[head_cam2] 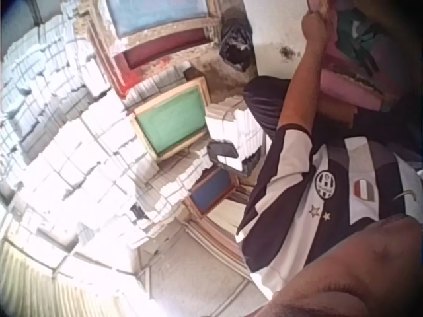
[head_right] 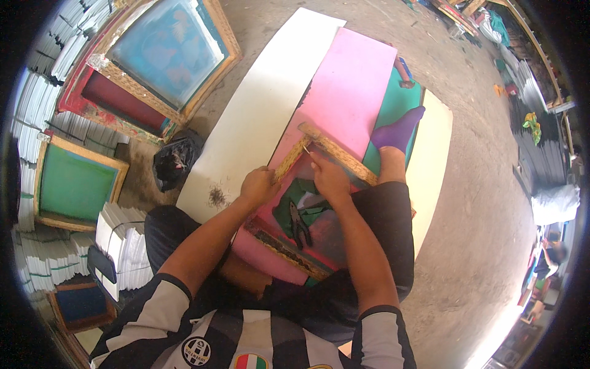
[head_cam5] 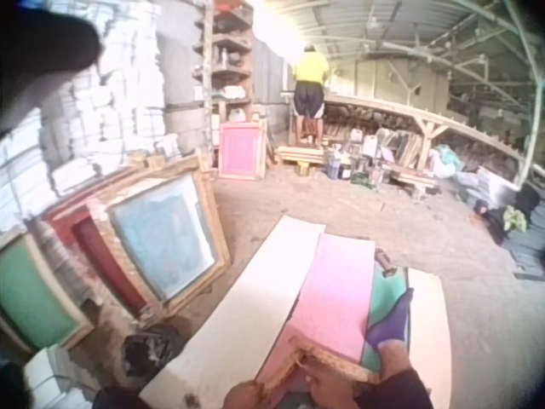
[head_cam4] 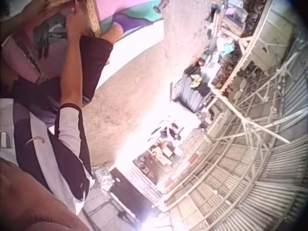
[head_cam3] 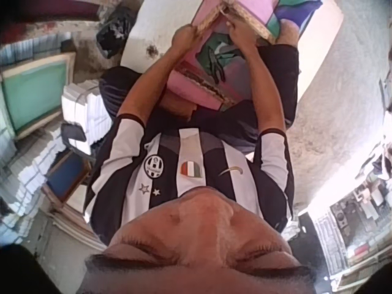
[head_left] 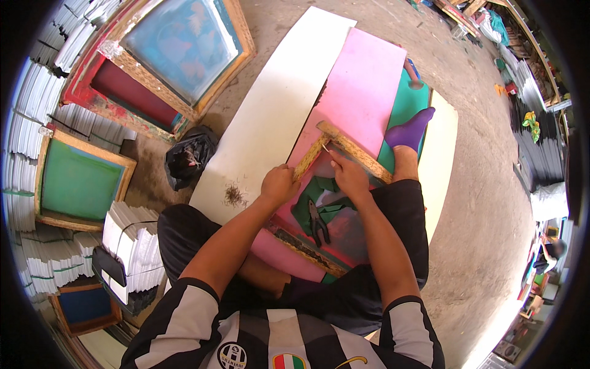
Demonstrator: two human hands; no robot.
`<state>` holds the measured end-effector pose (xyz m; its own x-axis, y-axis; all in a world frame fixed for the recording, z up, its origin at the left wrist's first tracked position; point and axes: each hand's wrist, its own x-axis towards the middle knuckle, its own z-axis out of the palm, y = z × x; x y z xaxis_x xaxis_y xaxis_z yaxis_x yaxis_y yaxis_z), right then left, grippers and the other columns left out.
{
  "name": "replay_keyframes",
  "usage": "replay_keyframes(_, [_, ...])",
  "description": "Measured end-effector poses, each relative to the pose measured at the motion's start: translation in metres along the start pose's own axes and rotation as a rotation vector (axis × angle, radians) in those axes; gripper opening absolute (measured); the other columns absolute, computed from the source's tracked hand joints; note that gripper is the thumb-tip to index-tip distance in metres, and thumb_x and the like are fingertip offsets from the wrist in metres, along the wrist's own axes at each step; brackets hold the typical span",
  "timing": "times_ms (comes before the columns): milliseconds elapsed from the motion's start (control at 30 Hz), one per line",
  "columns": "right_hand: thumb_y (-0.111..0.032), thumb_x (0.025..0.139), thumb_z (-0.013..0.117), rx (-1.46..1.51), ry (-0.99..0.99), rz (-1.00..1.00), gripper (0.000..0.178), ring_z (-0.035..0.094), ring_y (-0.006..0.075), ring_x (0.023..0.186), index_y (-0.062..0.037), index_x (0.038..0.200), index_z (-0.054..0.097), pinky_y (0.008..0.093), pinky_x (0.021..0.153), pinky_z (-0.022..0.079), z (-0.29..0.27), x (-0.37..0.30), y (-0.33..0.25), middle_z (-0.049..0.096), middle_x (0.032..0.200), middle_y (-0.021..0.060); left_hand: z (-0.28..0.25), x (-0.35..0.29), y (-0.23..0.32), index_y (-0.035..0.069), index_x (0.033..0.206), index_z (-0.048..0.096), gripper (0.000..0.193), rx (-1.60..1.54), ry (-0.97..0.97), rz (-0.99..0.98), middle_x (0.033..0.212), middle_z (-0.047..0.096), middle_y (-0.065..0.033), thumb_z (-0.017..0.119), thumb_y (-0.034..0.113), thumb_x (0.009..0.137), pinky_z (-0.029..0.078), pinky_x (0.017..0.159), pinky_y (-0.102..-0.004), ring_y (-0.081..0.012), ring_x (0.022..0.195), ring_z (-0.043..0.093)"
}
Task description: The person sits on the floor and uses a small metal tool to scrape and clean the edge of a wooden screen-printing frame. They work along the frame's perimeter, removing debris and adjusting the mesh attachment.
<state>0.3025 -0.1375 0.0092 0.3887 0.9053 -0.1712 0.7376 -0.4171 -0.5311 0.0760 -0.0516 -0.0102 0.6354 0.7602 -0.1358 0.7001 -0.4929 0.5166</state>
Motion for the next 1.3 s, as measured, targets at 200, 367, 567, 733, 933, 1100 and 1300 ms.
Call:
replay_keyframes(200, [-0.035, 0.103, 0.057, -0.007, 0.008, 0.003, 0.037, 0.070, 0.0394, 0.104, -0.0300, 0.138, 0.067, 0.0513, 0.090, 0.054, -0.003, 0.000, -0.010, 0.074, 0.114, 0.0155, -0.006, -0.001, 0.003, -0.001, 0.095, 0.073, 0.032, -0.004, -0.024, -0.024, 0.099, 0.069, -0.0215, 0.075, 0.028, 0.082, 0.057, 0.087, -0.0500, -0.0405, 0.094, 0.069])
replay_keyframes(367, [-0.036, 0.103, 0.056, -0.063, -0.044, 0.038, 0.037, 0.070, 0.0418, 0.101, -0.0312, 0.138, 0.065, 0.0546, 0.088, 0.054, -0.006, 0.002, -0.016, 0.074, 0.111, 0.0174, -0.004, 0.000, 0.001, -0.001, 0.094, 0.072, 0.031, -0.015, -0.008, 0.002, 0.098, 0.069, -0.0214, 0.075, 0.028, 0.082, 0.057, 0.085, -0.0504, -0.0407, 0.093, 0.069])
replay_keyframes(567, [-0.034, 0.104, 0.053, -0.104, -0.079, 0.078, 0.037, 0.070, 0.0434, 0.101, -0.0293, 0.140, 0.064, 0.0569, 0.088, 0.054, -0.014, -0.002, -0.033, 0.074, 0.108, 0.0202, -0.002, -0.001, -0.001, -0.001, 0.096, 0.072, 0.031, -0.024, -0.006, -0.011, 0.099, 0.069, -0.0218, 0.075, 0.027, 0.082, 0.057, 0.085, -0.0509, -0.0410, 0.093, 0.069])
replay_keyframes(733, [-0.032, 0.105, 0.052, -0.112, -0.072, 0.073, 0.038, 0.068, 0.0424, 0.106, -0.0249, 0.140, 0.064, 0.0564, 0.090, 0.053, -0.015, -0.004, -0.037, 0.073, 0.115, 0.0203, 0.005, -0.001, -0.006, 0.000, 0.093, 0.072, 0.031, -0.077, 0.046, -0.004, 0.098, 0.069, -0.0212, 0.077, 0.028, 0.079, 0.056, 0.085, -0.0517, -0.0418, 0.093, 0.069])
replay_keyframes(933, [-0.033, 0.105, 0.051, -0.127, -0.090, 0.059, 0.038, 0.069, 0.0413, 0.107, -0.0252, 0.139, 0.064, 0.0563, 0.090, 0.053, -0.017, 0.000, -0.037, 0.073, 0.116, 0.0181, 0.003, 0.002, -0.002, -0.002, 0.096, 0.073, 0.033, -0.031, -0.022, -0.055, 0.102, 0.070, -0.0230, 0.074, 0.028, 0.083, 0.057, 0.087, -0.0506, -0.0410, 0.095, 0.070])
replay_keyframes(1100, [-0.034, 0.105, 0.052, -0.134, -0.060, 0.049, 0.037, 0.070, 0.0428, 0.102, -0.0274, 0.139, 0.064, 0.0570, 0.088, 0.054, -0.015, 0.000, -0.037, 0.074, 0.110, 0.0188, -0.001, 0.000, -0.001, -0.003, 0.095, 0.073, 0.032, -0.066, -0.009, -0.016, 0.101, 0.070, -0.0229, 0.071, 0.027, 0.083, 0.057, 0.087, -0.0508, -0.0417, 0.094, 0.070])
replay_keyframes(1300, [-0.034, 0.105, 0.052, -0.184, -0.095, 0.094, 0.037, 0.070, 0.0435, 0.100, -0.0287, 0.139, 0.064, 0.0573, 0.087, 0.054, -0.020, 0.000, -0.048, 0.074, 0.107, 0.0202, 0.004, -0.001, -0.006, -0.002, 0.094, 0.072, 0.030, -0.095, 0.005, -0.002, 0.101, 0.071, -0.0224, 0.070, 0.025, 0.082, 0.057, 0.088, -0.0504, -0.0415, 0.096, 0.069])
